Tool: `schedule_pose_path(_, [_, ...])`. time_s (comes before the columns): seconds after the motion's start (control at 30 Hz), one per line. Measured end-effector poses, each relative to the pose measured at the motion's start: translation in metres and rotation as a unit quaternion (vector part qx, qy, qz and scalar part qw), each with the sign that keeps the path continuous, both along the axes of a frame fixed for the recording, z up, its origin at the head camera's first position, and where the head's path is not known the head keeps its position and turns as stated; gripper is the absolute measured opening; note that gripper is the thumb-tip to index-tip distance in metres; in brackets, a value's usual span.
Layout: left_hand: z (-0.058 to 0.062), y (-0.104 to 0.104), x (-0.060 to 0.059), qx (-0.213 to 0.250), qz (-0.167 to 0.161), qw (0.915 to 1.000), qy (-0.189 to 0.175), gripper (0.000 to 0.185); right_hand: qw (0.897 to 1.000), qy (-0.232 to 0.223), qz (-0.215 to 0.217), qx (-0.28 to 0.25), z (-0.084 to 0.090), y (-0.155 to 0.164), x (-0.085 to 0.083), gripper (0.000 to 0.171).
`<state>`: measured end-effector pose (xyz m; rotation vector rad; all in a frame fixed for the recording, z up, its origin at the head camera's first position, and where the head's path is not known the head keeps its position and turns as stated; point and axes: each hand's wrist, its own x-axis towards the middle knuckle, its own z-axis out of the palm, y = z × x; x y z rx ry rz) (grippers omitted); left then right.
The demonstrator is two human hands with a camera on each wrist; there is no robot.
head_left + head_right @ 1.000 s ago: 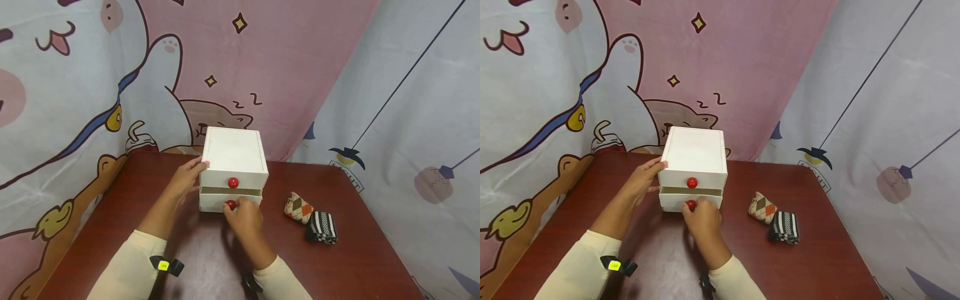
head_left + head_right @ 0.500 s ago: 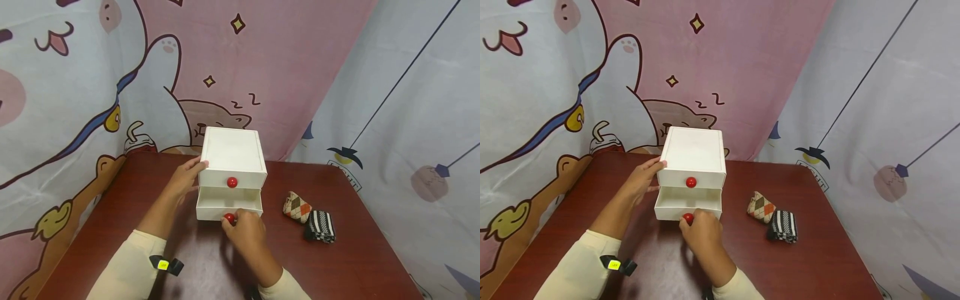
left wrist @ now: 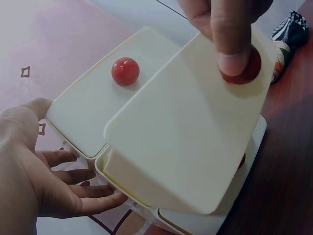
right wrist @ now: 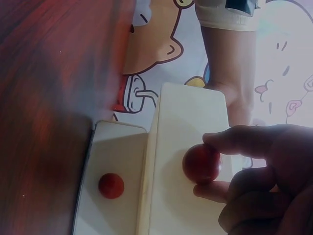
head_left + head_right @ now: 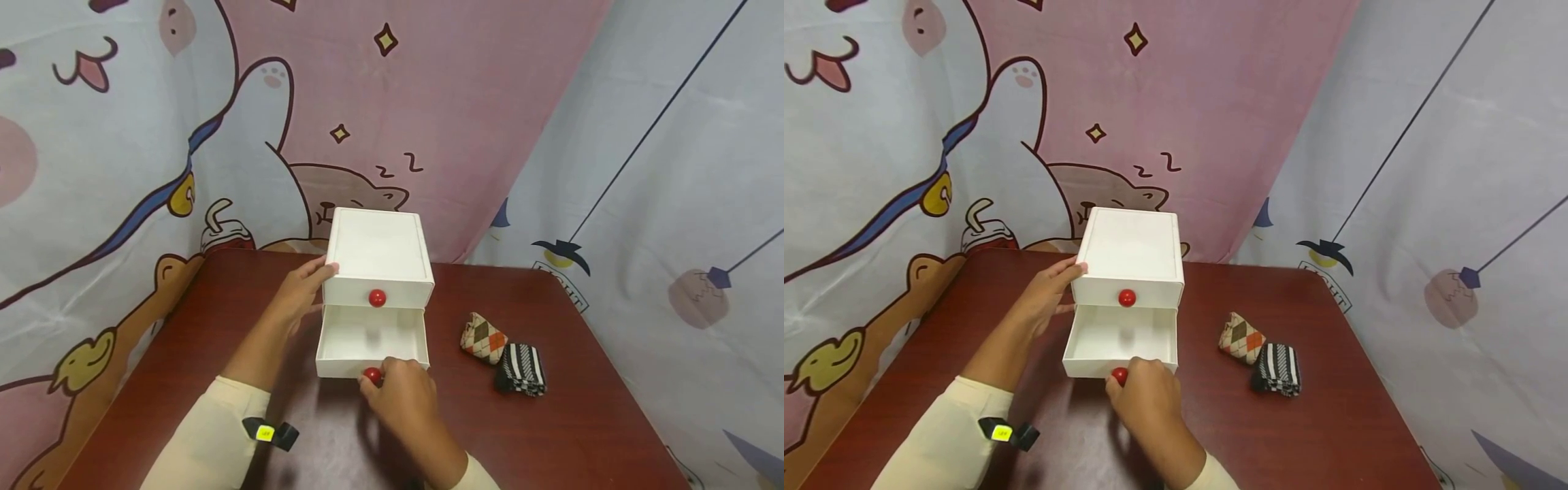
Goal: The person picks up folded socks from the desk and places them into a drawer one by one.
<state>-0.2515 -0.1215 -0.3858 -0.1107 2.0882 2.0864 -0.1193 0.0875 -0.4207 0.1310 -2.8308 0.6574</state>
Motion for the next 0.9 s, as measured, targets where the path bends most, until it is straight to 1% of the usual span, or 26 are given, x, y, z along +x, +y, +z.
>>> schedule_pose_path(0.2, [-0.001, -0.001, 0.0, -0.003, -0.003, 1.0, 0.004, 0.072, 1.0, -0.004, 0.005, 0.01, 0.001, 0.002, 0.003, 0.039])
schedule_pose_path(0.4, [-0.002, -0.001, -0.001, -0.005, -0.006, 1.0, 0.004, 0.073, 1.0, -0.017, 0.002, 0.011, 0.003, 0.003, 0.006, 0.038])
schedule_pose_path(0.47, [-0.003, -0.001, -0.001, -0.007, -0.006, 1.0, 0.003, 0.073, 1.0, -0.024, 0.0, 0.01, 0.003, 0.004, 0.006, 0.04])
schedule_pose_path(0.57, [-0.003, -0.001, -0.001, -0.011, -0.006, 0.9999, 0.003, 0.073, 0.999, -0.028, -0.003, 0.014, 0.003, 0.008, 0.007, 0.048])
schedule_pose_path(0.67, [-0.003, -0.001, -0.001, -0.011, -0.006, 0.9999, 0.002, 0.074, 0.999, -0.033, -0.007, 0.01, 0.007, 0.014, 0.007, 0.054])
schedule_pose_path(0.77, [-0.003, -0.002, -0.001, -0.006, -0.007, 1.0, 0.003, 0.074, 1.0, -0.019, -0.008, -0.007, 0.015, 0.024, 0.007, 0.052])
schedule_pose_path(0.87, [-0.002, -0.002, -0.001, -0.003, -0.007, 1.0, 0.004, 0.074, 0.998, 0.009, -0.019, -0.053, 0.024, 0.038, 0.007, 0.049])
schedule_pose_path(0.9, [-0.002, -0.002, -0.001, -0.002, -0.006, 1.0, 0.004, 0.074, 0.997, 0.026, -0.023, -0.07, 0.027, 0.043, 0.006, 0.046])
